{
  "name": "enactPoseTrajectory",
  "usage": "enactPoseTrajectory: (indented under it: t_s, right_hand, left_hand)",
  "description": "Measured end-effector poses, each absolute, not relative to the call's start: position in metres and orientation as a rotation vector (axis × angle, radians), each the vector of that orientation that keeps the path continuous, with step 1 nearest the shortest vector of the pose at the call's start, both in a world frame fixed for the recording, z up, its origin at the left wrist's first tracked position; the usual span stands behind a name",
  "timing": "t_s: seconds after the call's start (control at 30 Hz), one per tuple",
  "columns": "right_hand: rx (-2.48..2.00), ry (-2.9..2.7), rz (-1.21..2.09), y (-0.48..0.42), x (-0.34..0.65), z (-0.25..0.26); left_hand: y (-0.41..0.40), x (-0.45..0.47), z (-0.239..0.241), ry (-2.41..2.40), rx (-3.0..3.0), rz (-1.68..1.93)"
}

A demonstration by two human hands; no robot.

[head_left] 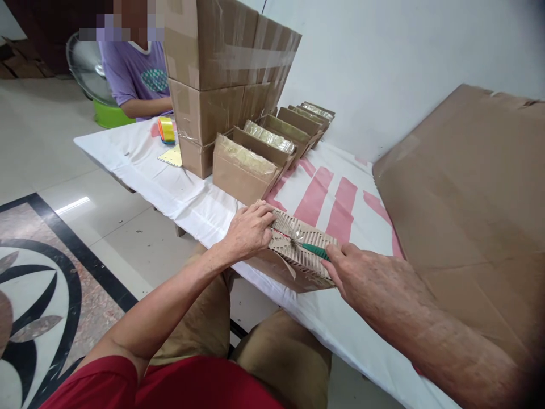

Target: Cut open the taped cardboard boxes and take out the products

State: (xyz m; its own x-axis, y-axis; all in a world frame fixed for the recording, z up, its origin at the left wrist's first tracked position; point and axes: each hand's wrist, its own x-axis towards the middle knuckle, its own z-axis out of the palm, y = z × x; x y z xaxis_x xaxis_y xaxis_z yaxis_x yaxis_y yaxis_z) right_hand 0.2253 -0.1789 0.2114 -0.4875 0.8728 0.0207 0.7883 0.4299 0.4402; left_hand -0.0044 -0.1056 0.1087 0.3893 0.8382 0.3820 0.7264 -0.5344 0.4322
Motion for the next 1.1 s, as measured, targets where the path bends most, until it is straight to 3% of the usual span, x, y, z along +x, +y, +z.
enactPoseTrajectory:
  t_s: [0.4, 0.7, 1.1]
  right_hand:
    - [1.534, 2.219, 0.458, -0.183, 0.221, 0.229]
    - [1.619, 2.307, 0.369, -0.178, 0.234, 0.214]
    - [1.618, 2.638, 0.553, -0.188, 0.306, 0.195]
  left_hand:
    - [-0.110, -0.004, 0.116, 1.442, 2.434, 0.781]
    - [-0.110, -0.004, 0.114, 1.453, 2.434, 0.777]
    - [-0.107, -0.005, 0.109, 1.403, 2.457, 0.868]
